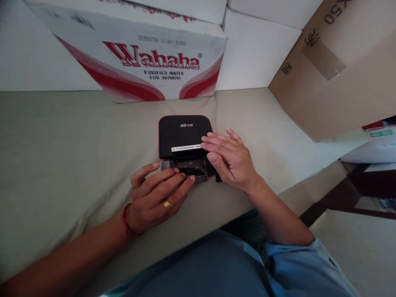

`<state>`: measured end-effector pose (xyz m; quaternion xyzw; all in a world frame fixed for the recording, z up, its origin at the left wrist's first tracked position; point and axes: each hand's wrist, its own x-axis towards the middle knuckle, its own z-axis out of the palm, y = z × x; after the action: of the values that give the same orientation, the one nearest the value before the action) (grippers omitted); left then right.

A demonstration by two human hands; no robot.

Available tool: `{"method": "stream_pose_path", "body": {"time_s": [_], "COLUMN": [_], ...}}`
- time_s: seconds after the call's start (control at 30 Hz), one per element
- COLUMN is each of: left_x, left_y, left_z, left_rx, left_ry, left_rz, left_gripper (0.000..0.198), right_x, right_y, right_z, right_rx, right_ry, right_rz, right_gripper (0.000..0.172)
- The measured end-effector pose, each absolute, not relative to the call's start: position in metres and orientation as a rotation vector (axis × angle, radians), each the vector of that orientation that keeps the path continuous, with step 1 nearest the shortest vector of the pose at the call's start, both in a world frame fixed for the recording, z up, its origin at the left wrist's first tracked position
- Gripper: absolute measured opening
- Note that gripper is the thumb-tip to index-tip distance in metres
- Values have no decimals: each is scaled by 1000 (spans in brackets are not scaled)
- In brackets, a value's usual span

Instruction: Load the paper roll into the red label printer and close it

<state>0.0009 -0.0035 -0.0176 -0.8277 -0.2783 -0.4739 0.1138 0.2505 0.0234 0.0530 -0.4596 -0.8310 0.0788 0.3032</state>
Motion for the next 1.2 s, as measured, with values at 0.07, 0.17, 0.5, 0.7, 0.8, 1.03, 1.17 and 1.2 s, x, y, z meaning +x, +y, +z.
{"method": "stream_pose_path", "body": {"time_s": [0.07,0.17,0.5,0.7,0.8,1.03,1.17,1.2], "left_x": [0,-2,-1,-1,1,-7,-13,-13], "left_y": [-3,-2,-1,-3,-6,6,27,31], "left_z": [-18,-17,-15,-17,-15,-18,-41,-46], "left_rx": [-2441,-2470,-2443,-2443,-2448,-2418,-2639,-2716], "left_ry": [-817,-809,-834,-792,-811,-1392,-1807,-1849], "left_rz": [-1383,-1395,-1391,-1411,-1473,-2083,-2404,-2493], "left_gripper": [28,28,24,25,23,47,73,77], "right_x": [249,244,239,232,225,220,219,219], "right_y": [21,18,19,17,5,-23,-28,-29], "right_z": [54,58,57,56,58,45,37,37], "right_rx": [-1249,-1267,-1221,-1252,-1172,-991,-1008,-1010], "right_ry": [-2216,-2241,-2206,-2124,-2155,-2212,-2165,-2163], "right_rz": [236,217,168,142,91,89,76,78], "right_gripper": [41,39,36,37,33,31,32,31]}}
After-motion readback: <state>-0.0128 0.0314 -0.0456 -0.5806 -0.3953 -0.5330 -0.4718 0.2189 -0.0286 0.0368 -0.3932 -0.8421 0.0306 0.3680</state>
